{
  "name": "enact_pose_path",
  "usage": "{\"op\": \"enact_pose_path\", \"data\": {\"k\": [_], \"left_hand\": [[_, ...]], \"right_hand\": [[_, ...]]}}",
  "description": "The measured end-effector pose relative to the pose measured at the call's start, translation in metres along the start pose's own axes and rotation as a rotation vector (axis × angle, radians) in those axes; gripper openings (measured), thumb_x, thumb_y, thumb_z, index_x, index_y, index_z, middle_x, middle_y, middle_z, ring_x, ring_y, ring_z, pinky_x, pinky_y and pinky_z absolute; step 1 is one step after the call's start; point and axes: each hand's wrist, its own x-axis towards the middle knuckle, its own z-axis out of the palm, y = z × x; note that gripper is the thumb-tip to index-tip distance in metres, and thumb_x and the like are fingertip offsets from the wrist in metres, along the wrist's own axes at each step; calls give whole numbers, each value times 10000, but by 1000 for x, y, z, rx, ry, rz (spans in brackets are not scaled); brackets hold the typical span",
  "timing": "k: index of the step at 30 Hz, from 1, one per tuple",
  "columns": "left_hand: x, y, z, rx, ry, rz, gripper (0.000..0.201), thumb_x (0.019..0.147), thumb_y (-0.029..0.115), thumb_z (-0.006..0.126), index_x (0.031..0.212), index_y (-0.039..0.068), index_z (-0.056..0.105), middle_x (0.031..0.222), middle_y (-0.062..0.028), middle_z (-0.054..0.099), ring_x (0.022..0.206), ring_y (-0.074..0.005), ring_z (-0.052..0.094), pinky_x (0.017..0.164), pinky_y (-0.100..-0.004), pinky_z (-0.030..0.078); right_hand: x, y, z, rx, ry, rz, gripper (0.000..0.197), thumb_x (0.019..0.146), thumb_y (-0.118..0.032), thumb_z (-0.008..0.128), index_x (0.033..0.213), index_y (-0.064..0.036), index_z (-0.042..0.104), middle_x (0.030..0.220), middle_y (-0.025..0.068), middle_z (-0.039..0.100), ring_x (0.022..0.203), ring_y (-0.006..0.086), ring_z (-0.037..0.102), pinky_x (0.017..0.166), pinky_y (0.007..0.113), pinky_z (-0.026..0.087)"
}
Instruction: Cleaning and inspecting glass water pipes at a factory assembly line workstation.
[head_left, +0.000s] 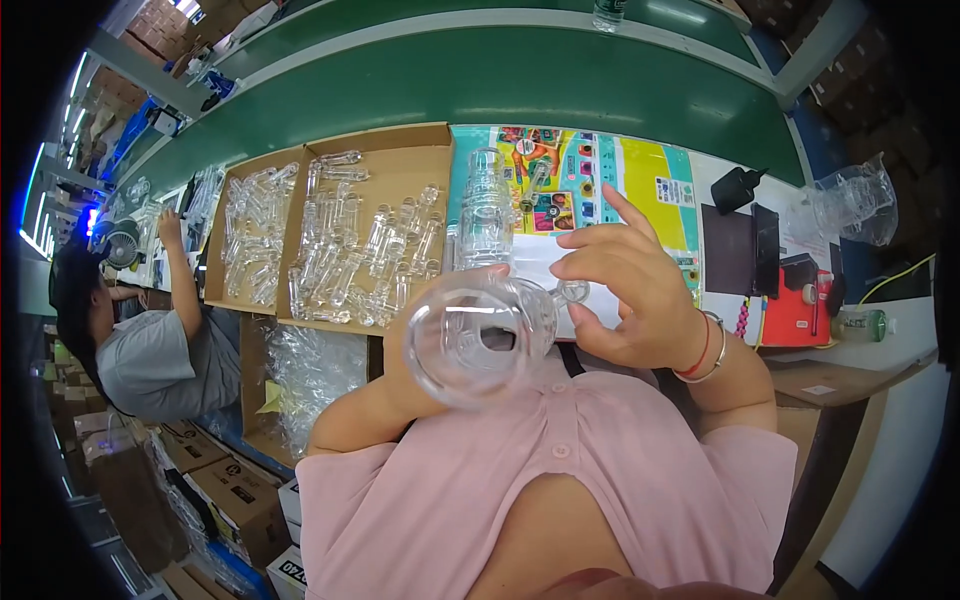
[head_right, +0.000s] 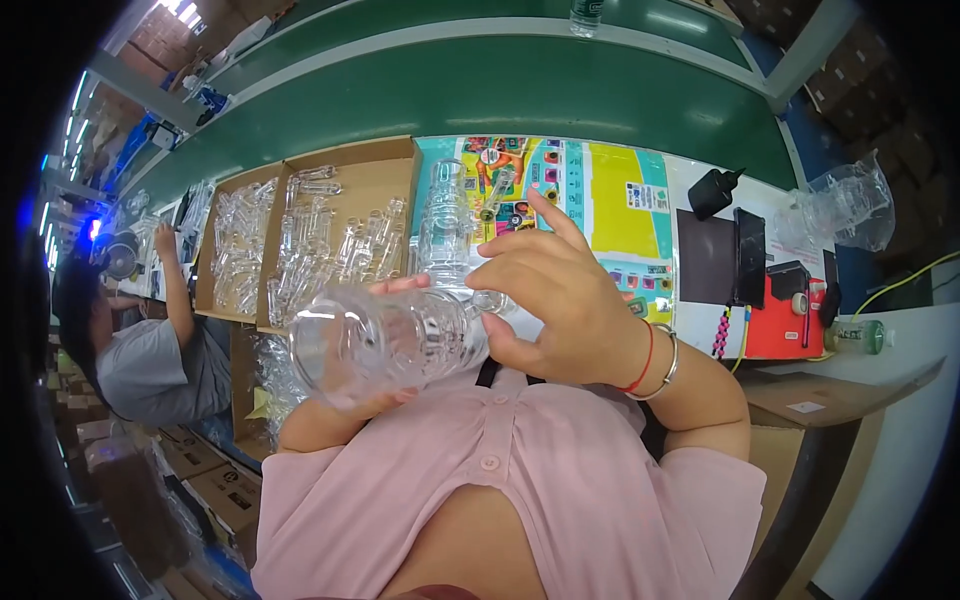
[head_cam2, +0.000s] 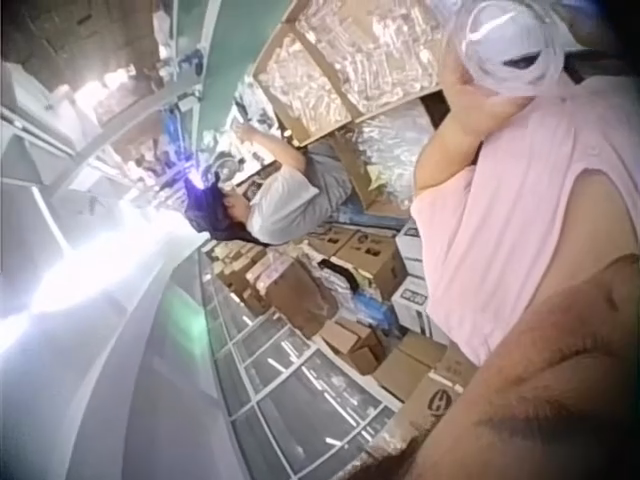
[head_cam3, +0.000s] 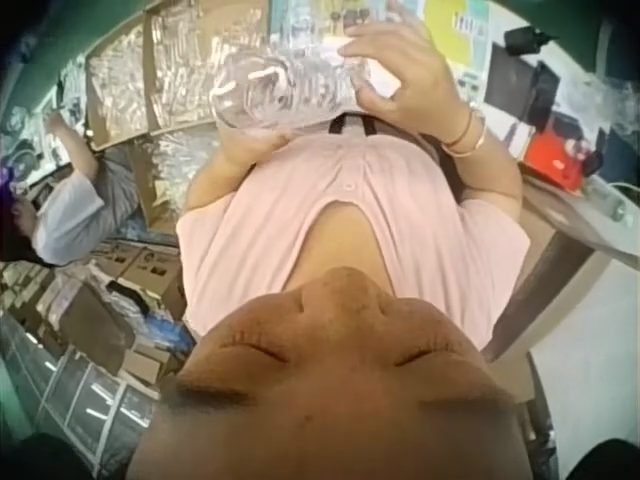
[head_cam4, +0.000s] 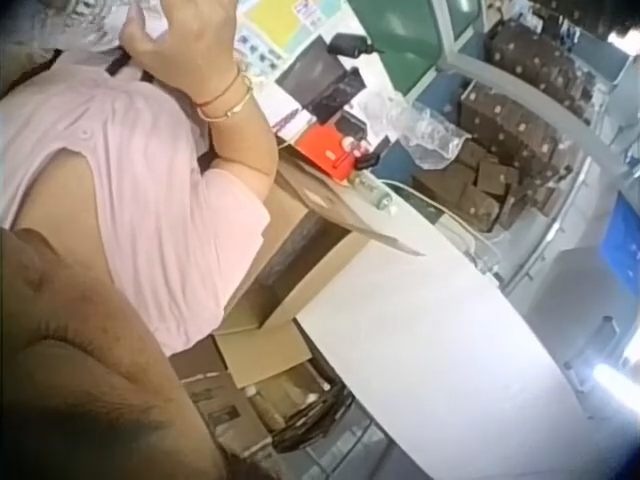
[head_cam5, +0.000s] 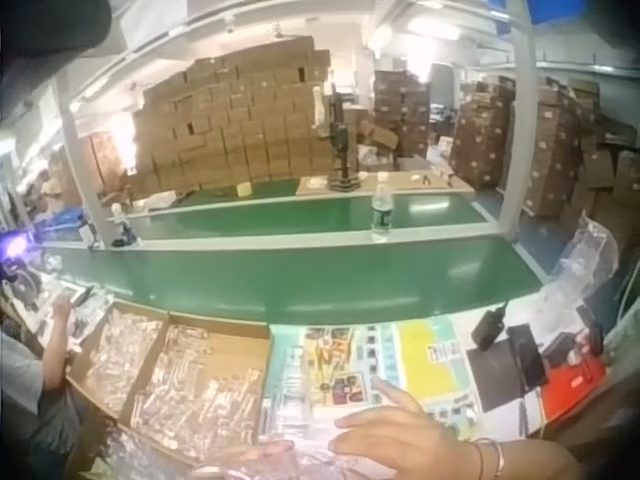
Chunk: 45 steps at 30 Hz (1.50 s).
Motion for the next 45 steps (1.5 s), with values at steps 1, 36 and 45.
{"op": "enact_pose_path", "data": {"k": [1,36,45], "left_hand": [[3,3,-3,363,-68,125,750,585,149,804,1220,8,429,1183,-184,506,1114,-286,495,914,-412,415],[59,-84,-38,1303,-3,-53,570,788,333,612,1185,-39,441,1228,-205,449,1237,-379,306,1031,-508,175],[75,-113,-56,1350,28,-56,580,809,406,566,1117,-80,500,1356,-281,237,1290,-392,194,1041,-475,184]], "right_hand": [[0,1,1,-5,25,-20,277,596,-50,613,872,-70,602,874,66,623,918,230,584,1000,536,270],[81,308,23,-909,226,540,629,634,-245,740,1164,-73,448,1106,188,435,930,339,491,794,390,460],[67,217,52,-595,84,439,530,751,-346,639,1141,-41,449,1016,236,546,892,369,571,742,412,478]]}}
